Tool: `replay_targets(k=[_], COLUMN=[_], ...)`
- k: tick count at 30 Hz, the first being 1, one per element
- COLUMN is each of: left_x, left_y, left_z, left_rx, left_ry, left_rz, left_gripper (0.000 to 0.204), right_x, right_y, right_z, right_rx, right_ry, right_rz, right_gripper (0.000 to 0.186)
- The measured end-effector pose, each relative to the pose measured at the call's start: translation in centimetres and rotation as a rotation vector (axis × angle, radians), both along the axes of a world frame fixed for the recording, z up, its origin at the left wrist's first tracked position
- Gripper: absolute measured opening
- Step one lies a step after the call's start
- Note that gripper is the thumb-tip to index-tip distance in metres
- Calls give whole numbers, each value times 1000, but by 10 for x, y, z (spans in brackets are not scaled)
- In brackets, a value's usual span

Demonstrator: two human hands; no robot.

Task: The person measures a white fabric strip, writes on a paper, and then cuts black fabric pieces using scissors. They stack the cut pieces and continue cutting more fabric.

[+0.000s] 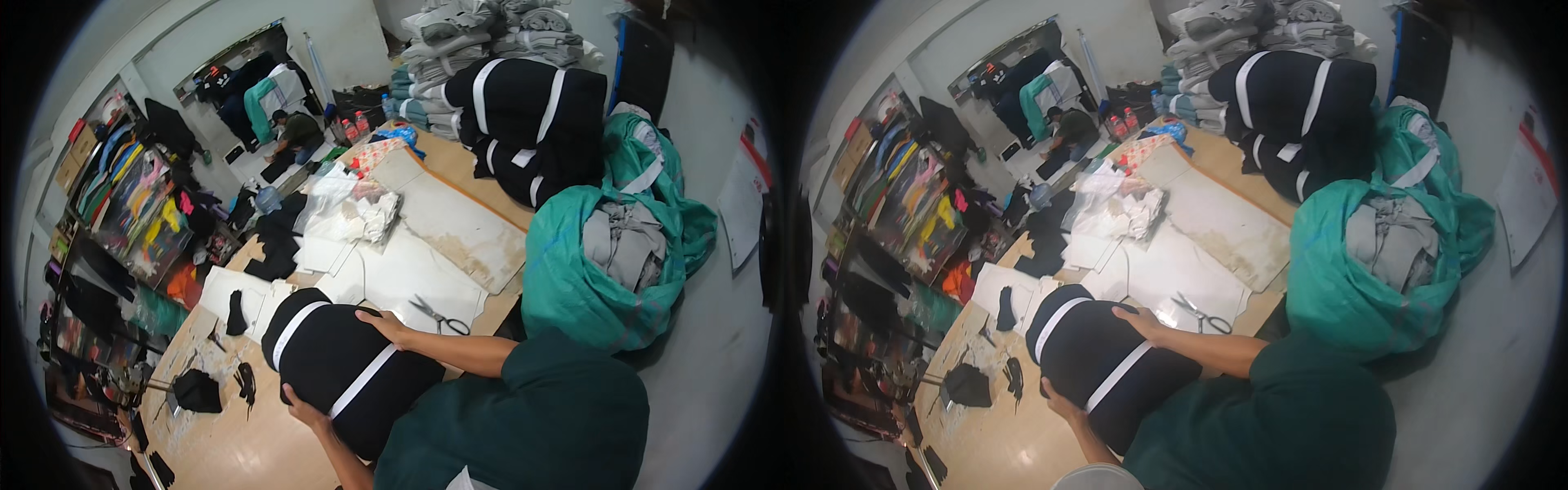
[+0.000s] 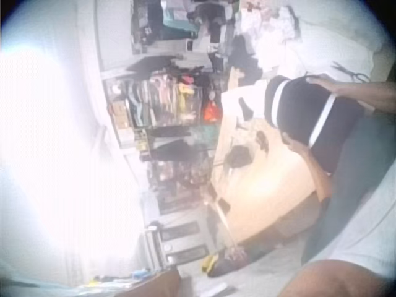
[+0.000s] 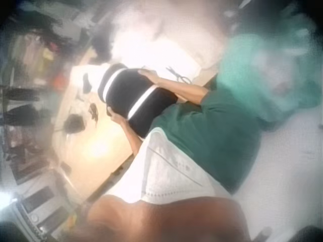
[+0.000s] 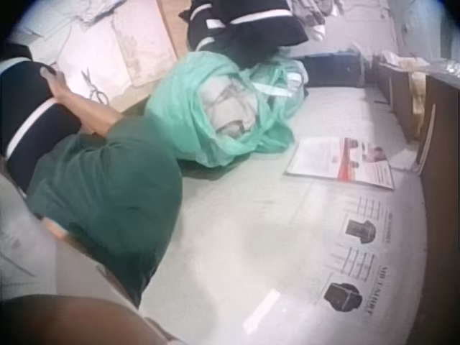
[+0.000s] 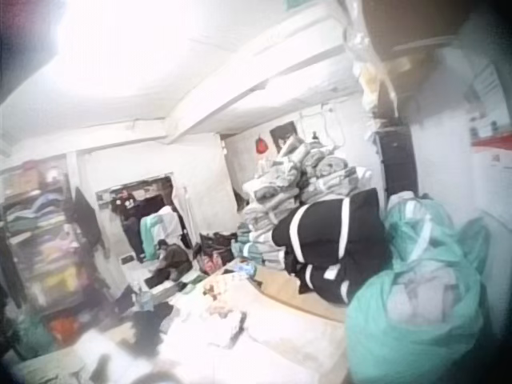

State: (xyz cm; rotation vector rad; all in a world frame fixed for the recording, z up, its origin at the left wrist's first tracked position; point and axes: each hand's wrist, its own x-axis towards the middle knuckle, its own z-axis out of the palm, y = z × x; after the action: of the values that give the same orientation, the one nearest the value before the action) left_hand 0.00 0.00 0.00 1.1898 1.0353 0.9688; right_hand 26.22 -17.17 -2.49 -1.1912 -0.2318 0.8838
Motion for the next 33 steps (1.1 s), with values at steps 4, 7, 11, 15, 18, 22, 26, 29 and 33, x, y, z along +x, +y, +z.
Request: replay_targets(k=[4, 7, 11, 15, 18, 22, 26, 29, 33], left_x=[45, 109, 211, 352, 490, 646, 749, 799, 824], left_y=[-59, -104, -171, -232, -300, -431, -507, -519, -542], left_z=[83, 130, 196, 279, 347, 384, 339, 311, 300], left_rx=[-10, -13, 190, 373, 608, 519, 420, 454, 414], left_ry=[-313, -422, -451, -450, -553, -615, -482, -418, -637], left_rz=[-148, -260, -553, -950, -1178, -1027, -1182, -1349, -1397], left_gripper=[74, 71, 74, 76, 60, 55, 65, 62, 57], right_x=[48, 123, 233, 346, 446, 585, 702, 737, 741], right_y=[-43, -92, -207, -336, -413, -503, -557, -594, -632], right_z=[77, 151, 296, 456, 571, 629, 480, 439, 456], right_rx=[85, 88, 235, -91, -612, -1146, -1245, -1438, -1618], right_ry=[1, -80, -399, -946, -1213, -1148, -1349, -1267, -1261], right_rz=[57, 36, 42, -50, -163, -343, -486, -595, -473], right_gripper=[66, 64, 60, 63, 79, 74, 88, 79, 77])
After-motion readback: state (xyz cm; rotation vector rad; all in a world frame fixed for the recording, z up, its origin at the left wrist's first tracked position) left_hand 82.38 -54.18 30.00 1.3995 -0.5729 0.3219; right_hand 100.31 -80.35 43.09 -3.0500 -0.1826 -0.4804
